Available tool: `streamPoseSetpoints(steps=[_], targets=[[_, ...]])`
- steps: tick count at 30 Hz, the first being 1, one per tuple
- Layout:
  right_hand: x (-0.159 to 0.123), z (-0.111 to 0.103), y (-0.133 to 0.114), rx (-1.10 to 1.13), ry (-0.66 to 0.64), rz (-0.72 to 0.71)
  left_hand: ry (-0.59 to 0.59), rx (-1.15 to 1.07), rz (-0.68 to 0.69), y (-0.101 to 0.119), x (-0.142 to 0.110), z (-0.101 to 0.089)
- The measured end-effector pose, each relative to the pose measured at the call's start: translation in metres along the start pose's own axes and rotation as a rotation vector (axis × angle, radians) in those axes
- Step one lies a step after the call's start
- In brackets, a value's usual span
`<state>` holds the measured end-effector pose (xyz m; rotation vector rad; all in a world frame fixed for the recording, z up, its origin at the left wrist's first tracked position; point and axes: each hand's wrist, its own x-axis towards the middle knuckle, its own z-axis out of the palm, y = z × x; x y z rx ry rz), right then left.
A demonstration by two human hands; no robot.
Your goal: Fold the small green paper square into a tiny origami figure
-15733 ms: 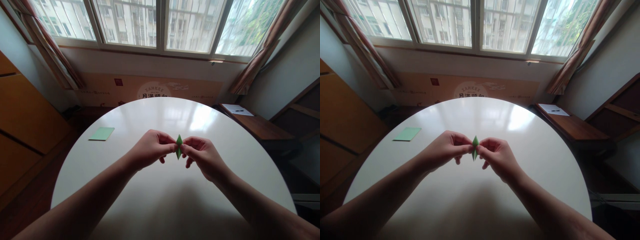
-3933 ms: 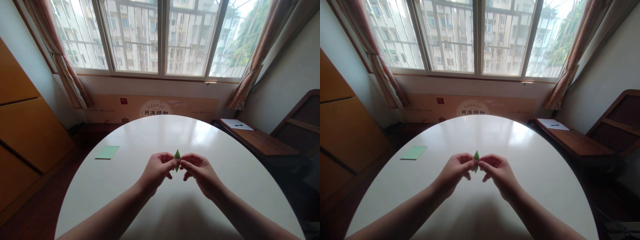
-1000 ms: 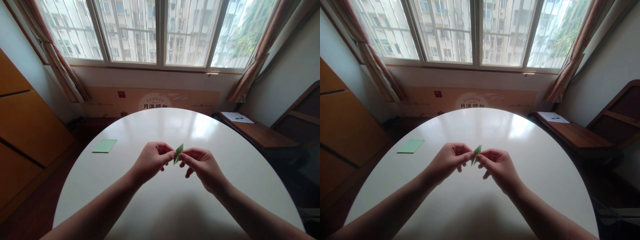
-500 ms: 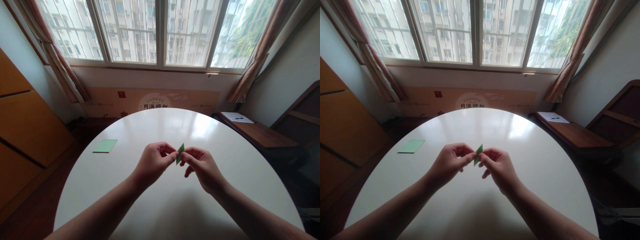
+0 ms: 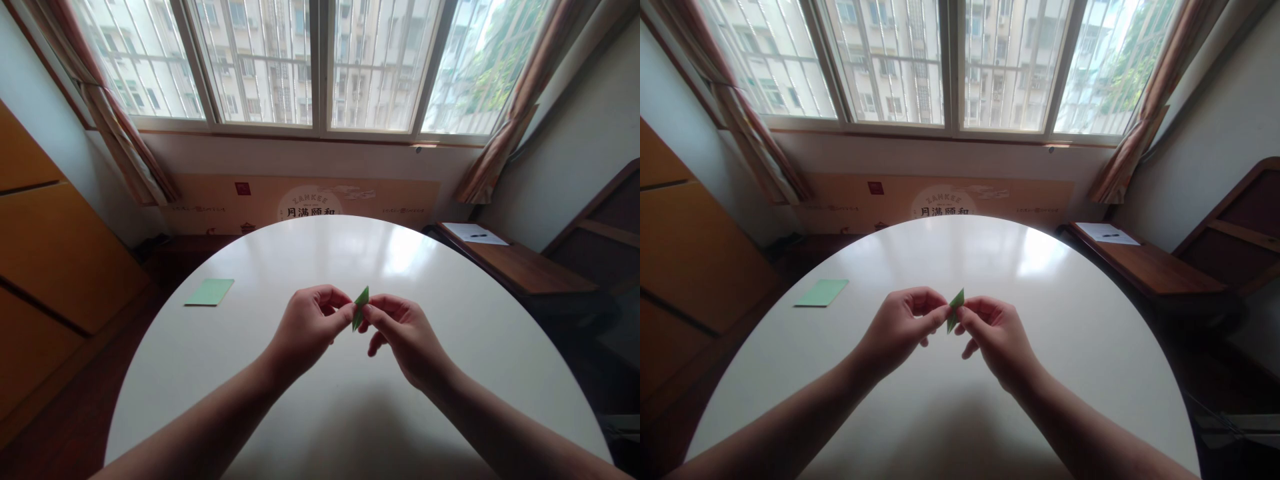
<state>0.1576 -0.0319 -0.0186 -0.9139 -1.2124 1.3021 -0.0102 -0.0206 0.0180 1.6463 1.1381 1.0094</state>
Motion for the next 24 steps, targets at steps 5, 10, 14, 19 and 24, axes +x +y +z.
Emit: streamPoseSetpoints(steps=[5,10,14,19,24], targets=[[0.0009,0.0007,-0.0001,-0.005,0.023,-0.014,-0.012,-0.02,0.004,0.0011,-0.0001,0.0004],[0.0019,-0.0002,-0.0008,-0.003,0.051,-0.013,-0.059,-0.046,0.036,0.0008,-0.0007,-0.0002],[0.0012,-0.0014,-0.0029,-0.007,0.046,-0.029,-0.076,-0.071,0.064,-0.001,0.001,-0.0008],[-0.0001,-0.0035,-0.0041,-0.042,0.028,-0.065,-0.083,-0.174,-0.004,-0.0033,0.0048,-0.0022],[-0.0004,-0.0058,-0.0036,-0.059,-0.009,-0.085,-0.103,-0.207,-0.04,-0.0043,0.006,-0.0028]])
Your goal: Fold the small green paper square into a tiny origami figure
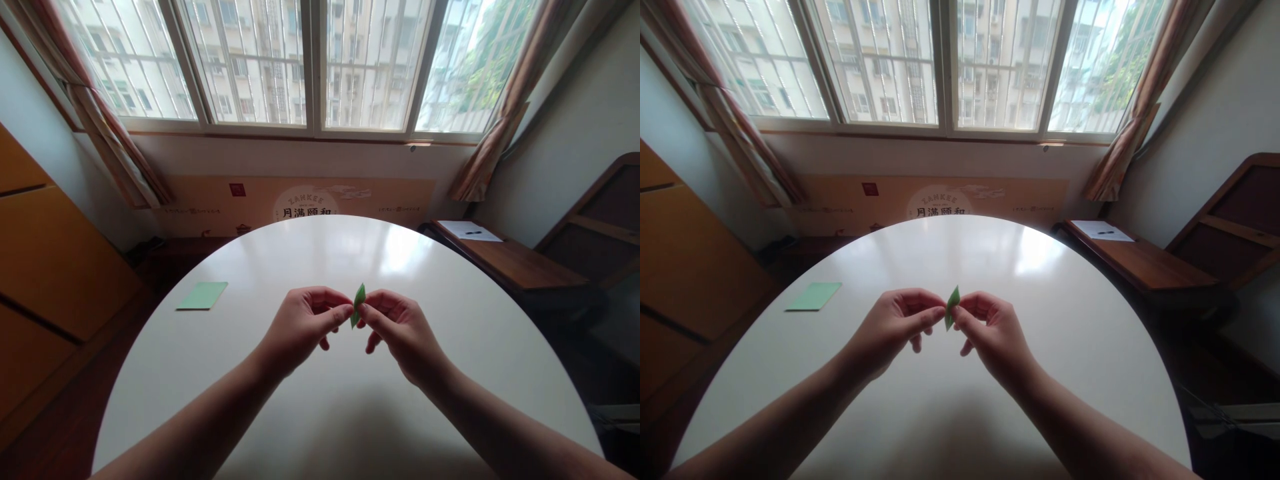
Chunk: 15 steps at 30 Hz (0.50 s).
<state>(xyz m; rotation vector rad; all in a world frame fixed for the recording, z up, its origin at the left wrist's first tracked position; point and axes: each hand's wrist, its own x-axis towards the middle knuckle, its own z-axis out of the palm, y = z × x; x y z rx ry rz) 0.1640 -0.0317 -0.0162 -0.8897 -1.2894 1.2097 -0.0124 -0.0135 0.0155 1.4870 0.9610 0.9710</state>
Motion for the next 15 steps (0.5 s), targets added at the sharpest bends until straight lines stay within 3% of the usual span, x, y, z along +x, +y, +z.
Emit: streamPoseSetpoints(steps=[15], targets=[[0.0022,-0.0007,0.0003,-0.026,-0.057,-0.045,-0.065,0.017,-0.032,0.0023,-0.0004,-0.0023]])
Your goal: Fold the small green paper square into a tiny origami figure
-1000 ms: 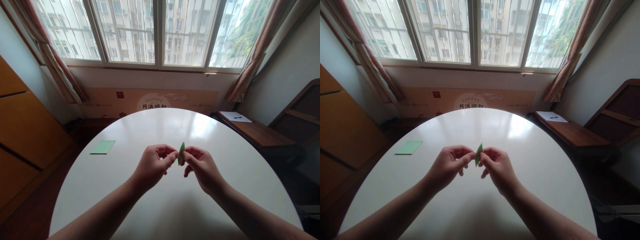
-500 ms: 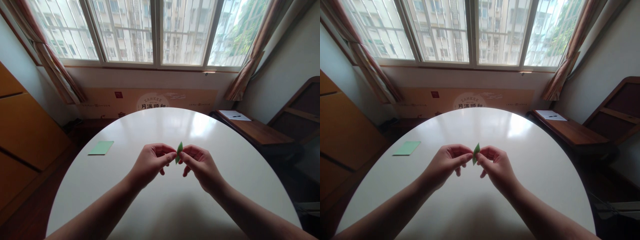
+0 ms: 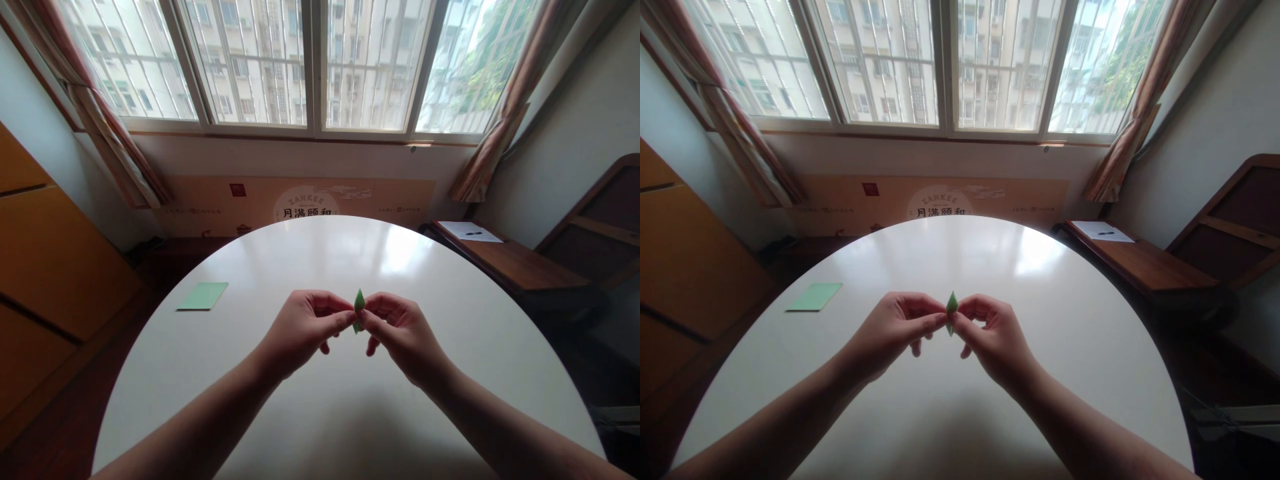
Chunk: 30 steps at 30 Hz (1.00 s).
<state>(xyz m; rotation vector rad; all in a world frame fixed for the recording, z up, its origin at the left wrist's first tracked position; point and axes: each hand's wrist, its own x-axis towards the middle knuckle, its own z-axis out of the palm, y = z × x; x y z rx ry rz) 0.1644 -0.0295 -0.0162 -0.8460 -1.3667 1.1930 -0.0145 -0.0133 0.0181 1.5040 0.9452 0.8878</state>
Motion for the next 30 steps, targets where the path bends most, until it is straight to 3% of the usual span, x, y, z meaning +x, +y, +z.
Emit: streamPoseSetpoints(steps=[13,23,30], targets=[[0.003,-0.003,-0.001,0.171,-0.068,0.152,0.042,-0.121,-0.151,0.002,0.004,-0.006],[0.001,-0.003,-0.005,0.168,0.012,0.183,0.08,-0.039,0.044,-0.003,0.002,-0.002],[0.0,-0.002,-0.009,0.126,0.009,0.173,0.06,-0.033,0.039,-0.004,0.003,-0.002]])
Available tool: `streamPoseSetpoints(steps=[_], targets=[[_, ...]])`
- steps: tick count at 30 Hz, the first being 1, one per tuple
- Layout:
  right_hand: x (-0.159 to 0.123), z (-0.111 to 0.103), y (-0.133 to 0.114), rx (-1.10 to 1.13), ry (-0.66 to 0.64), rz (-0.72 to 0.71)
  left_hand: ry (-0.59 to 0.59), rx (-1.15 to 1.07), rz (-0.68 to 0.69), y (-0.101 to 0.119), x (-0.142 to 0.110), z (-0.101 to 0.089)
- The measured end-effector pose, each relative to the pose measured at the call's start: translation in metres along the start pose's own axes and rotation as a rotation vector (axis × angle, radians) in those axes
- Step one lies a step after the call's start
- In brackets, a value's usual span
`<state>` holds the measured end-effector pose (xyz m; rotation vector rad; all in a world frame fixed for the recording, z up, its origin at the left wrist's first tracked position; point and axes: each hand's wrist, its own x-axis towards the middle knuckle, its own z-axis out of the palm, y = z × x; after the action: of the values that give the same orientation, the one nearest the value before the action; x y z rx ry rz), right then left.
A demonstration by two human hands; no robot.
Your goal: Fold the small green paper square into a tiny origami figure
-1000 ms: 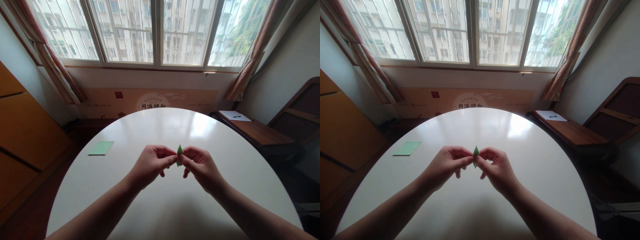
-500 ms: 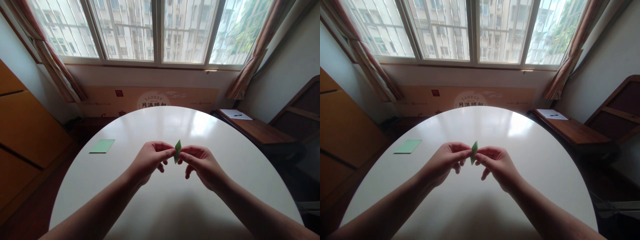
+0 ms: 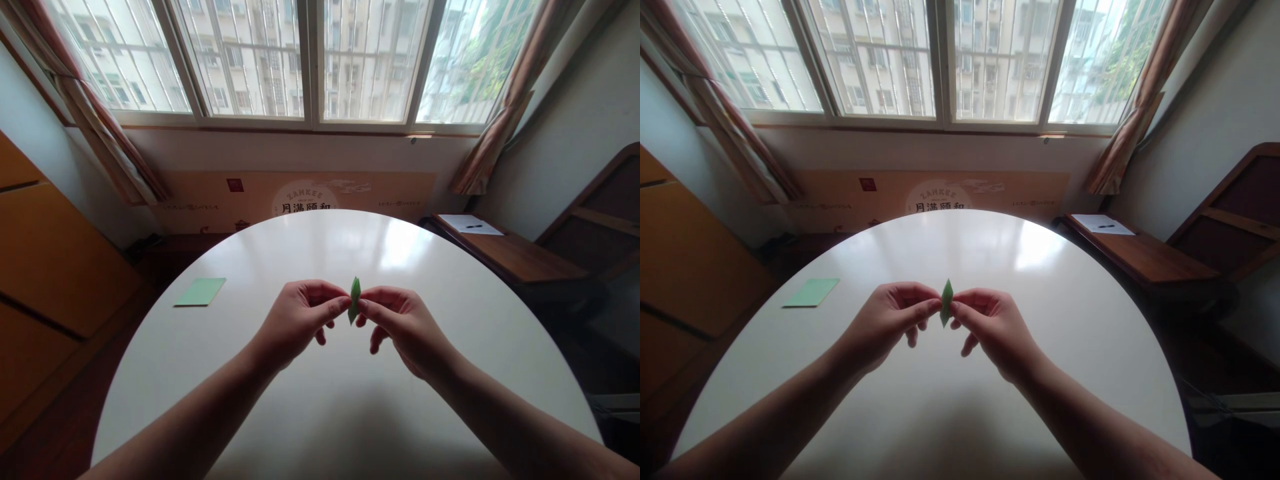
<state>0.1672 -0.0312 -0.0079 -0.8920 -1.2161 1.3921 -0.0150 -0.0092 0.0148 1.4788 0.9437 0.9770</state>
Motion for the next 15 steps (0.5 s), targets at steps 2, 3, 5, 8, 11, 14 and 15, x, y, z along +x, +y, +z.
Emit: streamPoseSetpoints(steps=[2,3,5,8,11,14,15], targets=[[-0.001,-0.0005,-0.0001,-0.02,-0.002,-0.009,-0.002,0.026,0.0,-0.0003,0.0002,-0.0006],[-0.0015,-0.001,-0.0001,-0.029,-0.004,-0.014,-0.002,0.042,0.001,-0.0005,0.0003,-0.0009],[-0.0024,-0.0022,0.0,-0.046,-0.013,-0.023,-0.003,0.068,0.0,-0.0007,0.0007,-0.0016],[-0.0025,-0.0033,0.0001,-0.059,-0.015,-0.025,-0.012,0.09,-0.005,-0.0002,0.0008,-0.0019],[-0.0015,-0.0031,0.0003,-0.052,-0.016,-0.024,-0.009,0.109,0.001,0.0014,0.0,-0.0007],[-0.0008,-0.0026,0.0012,-0.048,-0.024,-0.031,0.004,0.113,0.012,0.0022,-0.0012,0.0018],[-0.0008,-0.0025,0.0015,-0.049,-0.023,-0.031,0.008,0.112,0.014,0.002,-0.0015,0.0028]])
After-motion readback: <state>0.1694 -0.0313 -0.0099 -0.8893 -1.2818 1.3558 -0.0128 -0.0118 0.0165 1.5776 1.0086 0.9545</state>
